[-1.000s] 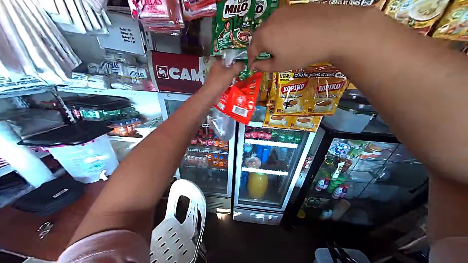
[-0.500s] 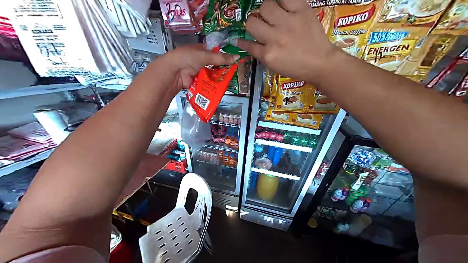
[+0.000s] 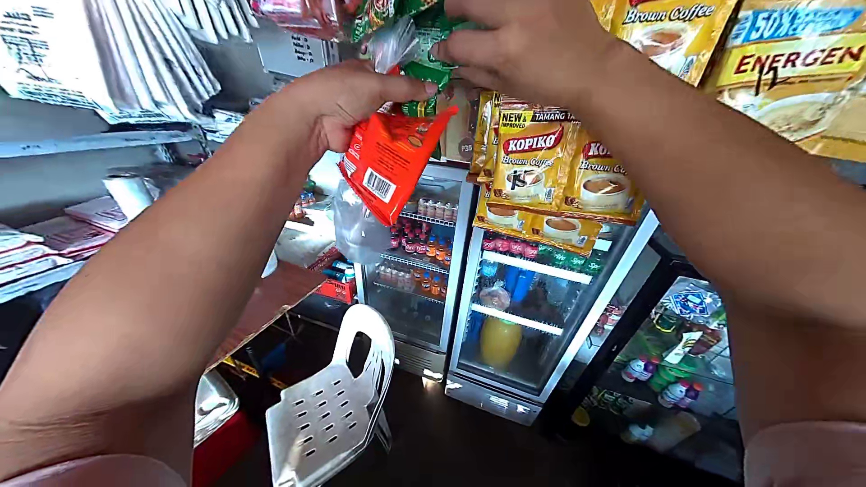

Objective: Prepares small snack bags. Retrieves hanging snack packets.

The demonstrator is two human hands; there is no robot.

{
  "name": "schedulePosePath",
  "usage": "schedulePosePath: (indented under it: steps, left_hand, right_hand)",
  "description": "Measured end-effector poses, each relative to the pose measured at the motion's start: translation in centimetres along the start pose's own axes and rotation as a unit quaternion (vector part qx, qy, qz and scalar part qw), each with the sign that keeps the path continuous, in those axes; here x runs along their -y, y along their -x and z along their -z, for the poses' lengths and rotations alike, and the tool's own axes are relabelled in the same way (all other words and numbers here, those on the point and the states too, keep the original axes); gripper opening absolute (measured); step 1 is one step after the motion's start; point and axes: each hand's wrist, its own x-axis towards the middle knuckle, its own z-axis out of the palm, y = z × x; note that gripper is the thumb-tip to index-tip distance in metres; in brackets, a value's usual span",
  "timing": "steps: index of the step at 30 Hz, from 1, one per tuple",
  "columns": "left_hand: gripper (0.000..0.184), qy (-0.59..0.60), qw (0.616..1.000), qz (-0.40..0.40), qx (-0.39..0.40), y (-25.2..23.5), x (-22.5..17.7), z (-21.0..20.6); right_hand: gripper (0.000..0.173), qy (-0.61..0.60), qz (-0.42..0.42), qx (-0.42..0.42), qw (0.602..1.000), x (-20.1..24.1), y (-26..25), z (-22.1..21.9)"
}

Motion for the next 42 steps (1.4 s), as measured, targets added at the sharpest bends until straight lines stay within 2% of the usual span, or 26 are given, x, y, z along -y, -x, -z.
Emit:
schedulePosePath:
  steps: [4,6,11,14,17,20,24,26,28,31,33,35,37,38,39,40,41,42]
  left_hand:
    - [0.023,0.016,1.000,0.002,0.010,0.6,-0.2,0.0]
    - [0.013,0.027,0.999,-0.007,0.016,0.8,-0.2,-0.1]
    - [0.018,0.048,0.998,-0.015,0.026,0.3,0.1,-0.8]
    - [0.018,0.015,0.999,-0.036,0.026,0.0,0.1,-1.0]
    - [0.013,-0.054,0.995,-0.057,0.053,0.1,0.5,-0.7]
    - [0.021,-0.090,0.994,-0.049,0.048,0.5,0.7,-0.7]
    - [0.041,-0.034,0.999,-0.024,0.017,0.2,0.5,-1.3]
    - [0.039,-0.024,1.000,-0.012,0.013,-0.3,0.9,-1.0]
    - [0.037,-0.072,0.997,-0.003,0.026,-1.0,1.9,-0.2]
    - [0.045,-0.185,0.982,0.016,0.023,-1.2,4.7,0.8]
    - [0.050,-0.189,0.982,0.024,-0.009,-0.8,8.2,2.0]
    - [0.055,-0.154,0.984,0.052,-0.072,1.3,13.7,3.0]
    - [0.061,-0.077,0.976,0.131,-0.158,6.3,22.0,3.6]
    - [0.061,-0.024,0.960,0.180,-0.211,10.3,27.5,3.6]
    - [0.062,0.046,0.933,0.237,-0.268,15.5,34.0,3.1]
    - [0.061,0.129,0.882,0.289,-0.350,22.0,41.1,1.9]
    - [0.057,0.212,0.803,0.337,-0.443,29.8,47.0,-0.3]
    - [0.058,0.256,0.697,0.396,-0.541,38.4,50.4,-3.5]
  right_hand:
    - [0.029,0.010,0.031,-0.001,0.999,0.2,-0.3,0.0]
    - [0.031,0.005,0.035,-0.005,0.999,0.3,-0.2,-0.1]
    - [0.028,0.005,0.048,-0.030,0.998,0.3,0.2,-0.1]
    - [0.029,0.008,0.054,-0.041,0.998,0.3,0.7,-0.1]
    - [0.031,0.002,0.039,-0.011,0.999,0.0,1.9,0.3]
    - [0.032,0.006,0.029,0.009,1.000,-0.6,3.1,0.3]
    - [0.031,0.023,0.023,-0.006,0.999,-0.6,3.4,0.2]
    - [0.032,0.028,0.017,0.010,0.999,-0.7,3.6,0.3]
    - [0.033,0.032,0.009,0.039,0.999,-0.9,3.9,0.2]
    - [0.033,0.032,-0.043,0.100,0.994,-0.3,4.4,0.4]
    - [0.031,0.028,-0.110,0.170,0.979,2.0,3.5,1.0]
    - [0.030,0.016,-0.152,0.201,0.968,6.4,2.6,1.5]
    - [0.035,-0.031,-0.118,0.161,0.979,12.0,2.9,0.9]
    - [0.034,-0.076,-0.079,0.107,0.988,14.9,3.6,-0.1]
    - [0.034,-0.130,-0.036,0.051,0.990,17.9,4.7,-1.7]
    - [0.033,-0.191,0.000,0.013,0.981,20.7,6.0,-3.7]
    - [0.033,-0.259,0.025,-0.002,0.966,23.4,7.6,-6.1]
    - [0.033,-0.325,0.035,-0.004,0.945,26.0,9.3,-8.8]
